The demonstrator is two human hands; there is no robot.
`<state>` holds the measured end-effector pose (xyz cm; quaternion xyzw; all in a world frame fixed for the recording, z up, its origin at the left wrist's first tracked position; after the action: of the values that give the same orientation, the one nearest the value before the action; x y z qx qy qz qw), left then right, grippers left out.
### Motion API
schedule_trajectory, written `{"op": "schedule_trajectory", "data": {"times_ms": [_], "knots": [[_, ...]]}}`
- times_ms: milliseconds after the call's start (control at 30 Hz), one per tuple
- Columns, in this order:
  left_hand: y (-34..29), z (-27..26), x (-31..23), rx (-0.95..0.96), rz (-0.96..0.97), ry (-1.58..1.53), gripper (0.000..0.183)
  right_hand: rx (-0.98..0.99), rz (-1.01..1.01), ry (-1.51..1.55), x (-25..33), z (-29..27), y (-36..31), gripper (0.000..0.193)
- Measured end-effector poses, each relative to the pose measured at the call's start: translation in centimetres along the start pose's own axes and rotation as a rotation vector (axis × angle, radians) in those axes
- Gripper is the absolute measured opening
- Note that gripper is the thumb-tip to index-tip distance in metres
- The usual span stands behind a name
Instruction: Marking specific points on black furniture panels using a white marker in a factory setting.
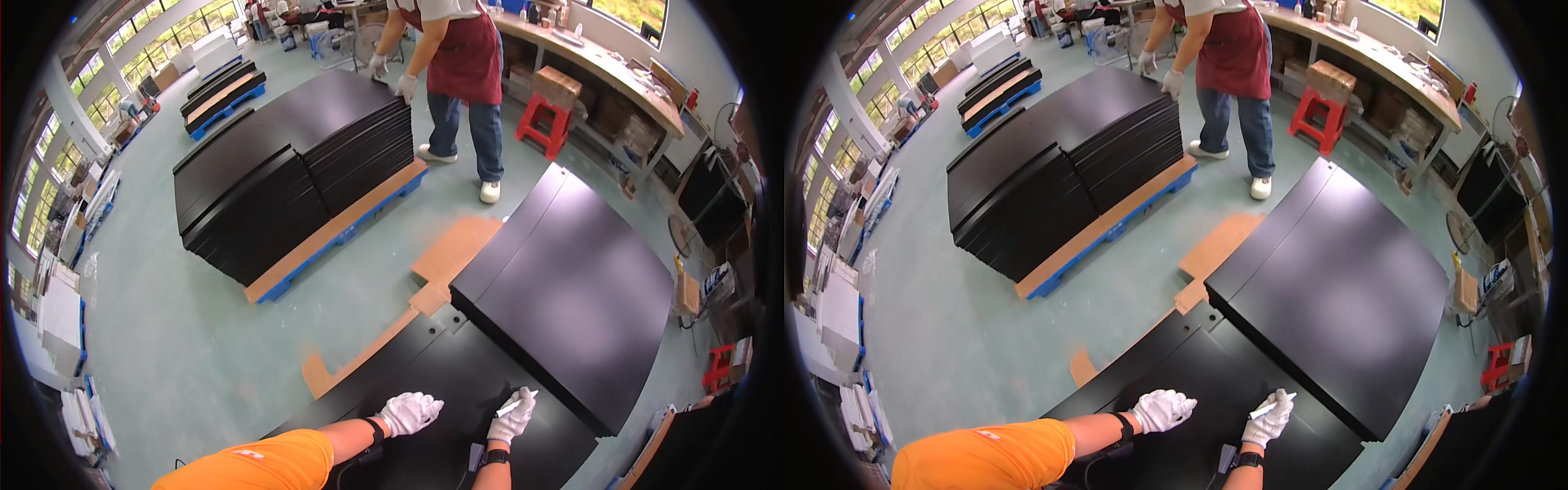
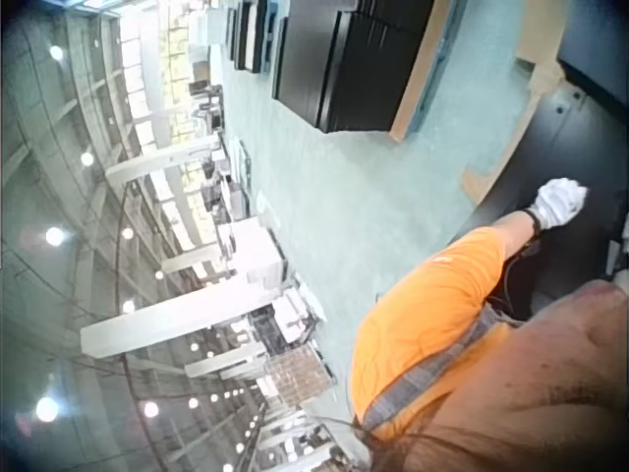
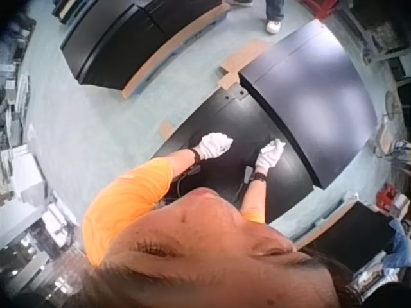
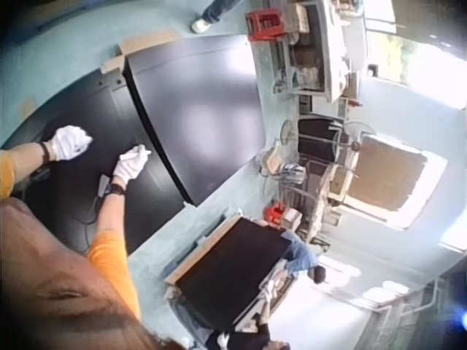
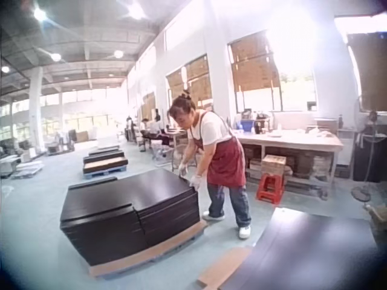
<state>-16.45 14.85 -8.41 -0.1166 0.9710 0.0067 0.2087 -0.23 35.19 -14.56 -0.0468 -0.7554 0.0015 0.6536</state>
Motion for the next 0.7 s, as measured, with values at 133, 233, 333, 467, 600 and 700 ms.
{"op": "schedule_trajectory", "data": {"times_ms": [133, 233, 333, 467, 600, 700], "knots": [[0.0, -1.7, 0.4, 0.130, -0.084, 0.011, 0.014, -0.020, 0.551, 0.672, 5.2, 2.6, -2.2, 0.016], [-0.9, -1.6, 0.4, -0.071, -0.045, 0.015, 0.013, 0.073, 0.371, 0.466, 3.7, 2.7, -1.9, 0.016], [-0.3, -0.3, 0.7, -0.079, 0.017, 0.014, 0.013, 0.002, 0.444, 0.563, 5.7, 2.7, -2.0, 0.018], [0.1, -0.1, 0.2, -0.102, 0.059, 0.014, 0.011, 0.059, 0.338, 0.450, 2.2, 0.8, -1.0, 0.023], [-0.3, -0.9, 0.3, -0.010, -0.027, 0.066, 0.012, 0.085, 0.342, 0.340, 3.7, 2.1, -1.7, 0.025], [-0.3, -0.9, -0.3, -0.026, 0.006, 0.064, 0.012, 0.089, 0.375, 0.532, 2.8, 1.0, -1.7, 0.023]]}}
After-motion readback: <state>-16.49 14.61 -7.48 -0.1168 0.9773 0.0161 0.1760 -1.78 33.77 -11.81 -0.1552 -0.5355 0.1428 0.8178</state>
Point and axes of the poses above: each hand's wrist, its own y-axis towards the middle knuckle, its own z-axis out of the palm, x = y × z, the point moved 1 cm from there along y, towards the middle knuckle, and after that the axes turned 5 degrees about y, right-handed, at the moved point
